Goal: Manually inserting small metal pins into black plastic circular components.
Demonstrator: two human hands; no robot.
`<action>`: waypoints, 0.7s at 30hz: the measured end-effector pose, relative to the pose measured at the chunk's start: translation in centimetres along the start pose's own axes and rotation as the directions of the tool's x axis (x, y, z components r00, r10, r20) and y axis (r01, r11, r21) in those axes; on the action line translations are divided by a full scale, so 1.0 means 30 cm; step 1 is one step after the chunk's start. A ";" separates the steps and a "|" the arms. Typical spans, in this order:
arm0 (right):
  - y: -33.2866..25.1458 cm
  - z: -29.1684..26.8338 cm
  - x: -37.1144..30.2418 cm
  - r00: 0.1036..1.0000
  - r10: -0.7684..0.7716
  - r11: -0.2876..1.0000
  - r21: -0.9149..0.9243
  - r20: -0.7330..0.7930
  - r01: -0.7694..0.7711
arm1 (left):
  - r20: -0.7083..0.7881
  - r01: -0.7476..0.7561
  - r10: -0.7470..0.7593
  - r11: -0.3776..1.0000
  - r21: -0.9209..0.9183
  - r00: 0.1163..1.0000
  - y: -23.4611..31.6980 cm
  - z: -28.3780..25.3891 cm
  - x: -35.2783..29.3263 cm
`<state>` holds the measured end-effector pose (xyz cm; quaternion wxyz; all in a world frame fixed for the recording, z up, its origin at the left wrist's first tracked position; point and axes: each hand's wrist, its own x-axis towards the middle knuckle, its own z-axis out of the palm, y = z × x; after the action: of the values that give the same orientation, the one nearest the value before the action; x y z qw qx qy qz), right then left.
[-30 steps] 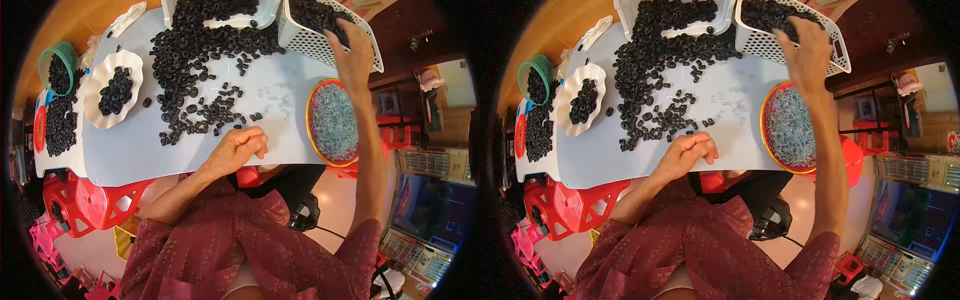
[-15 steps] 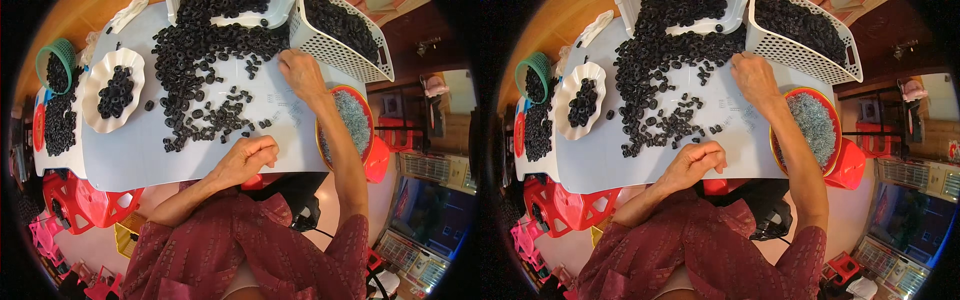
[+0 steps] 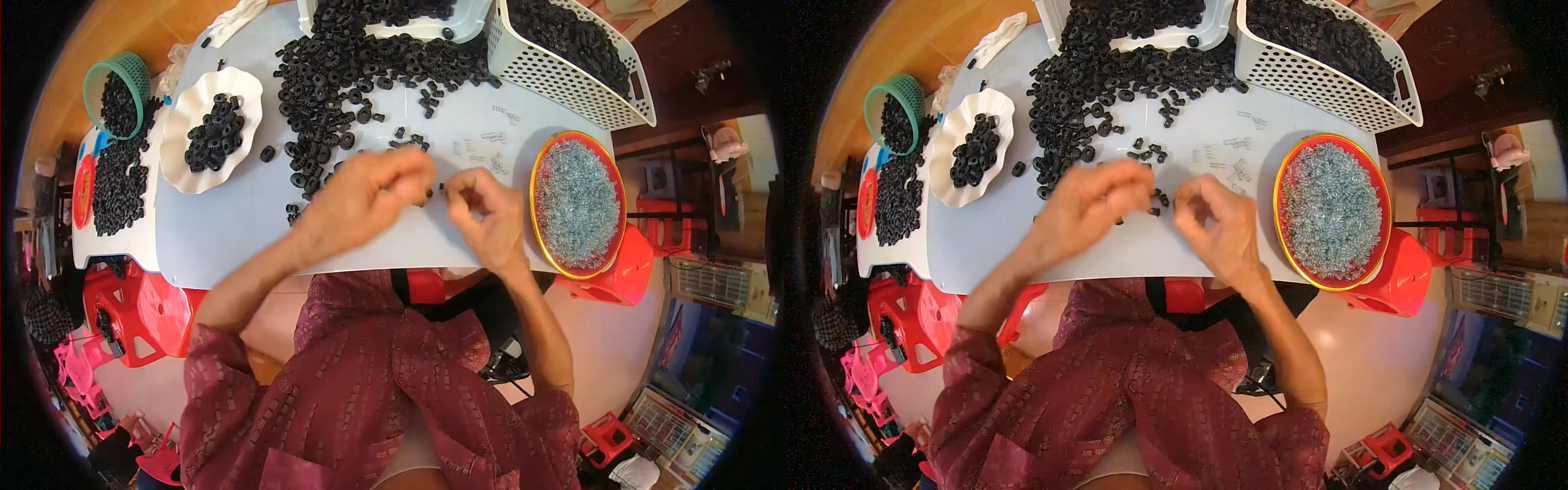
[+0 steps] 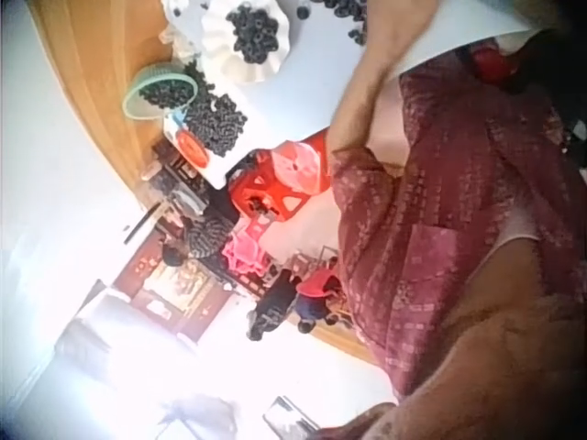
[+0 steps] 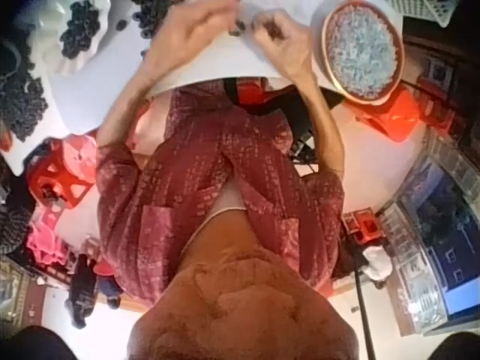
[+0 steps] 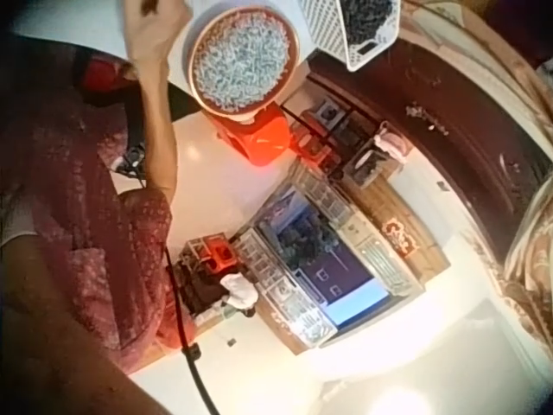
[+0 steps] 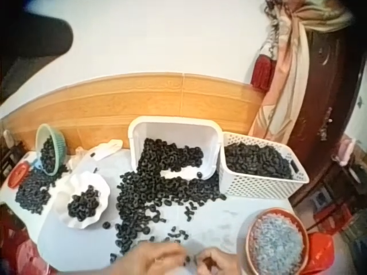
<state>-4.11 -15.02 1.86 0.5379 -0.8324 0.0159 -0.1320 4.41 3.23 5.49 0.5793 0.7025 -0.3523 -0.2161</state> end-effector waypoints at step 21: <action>0.028 -0.003 -0.041 0.993 0.116 0.922 0.372 -0.009 -0.104 | -0.208 -0.142 0.267 0.870 0.471 0.941 -0.132 -0.130 0.291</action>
<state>-5.23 -15.23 0.90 0.6917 -0.7115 0.0456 -0.1149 13.92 -0.38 3.48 0.4629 0.7981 -0.3845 0.0306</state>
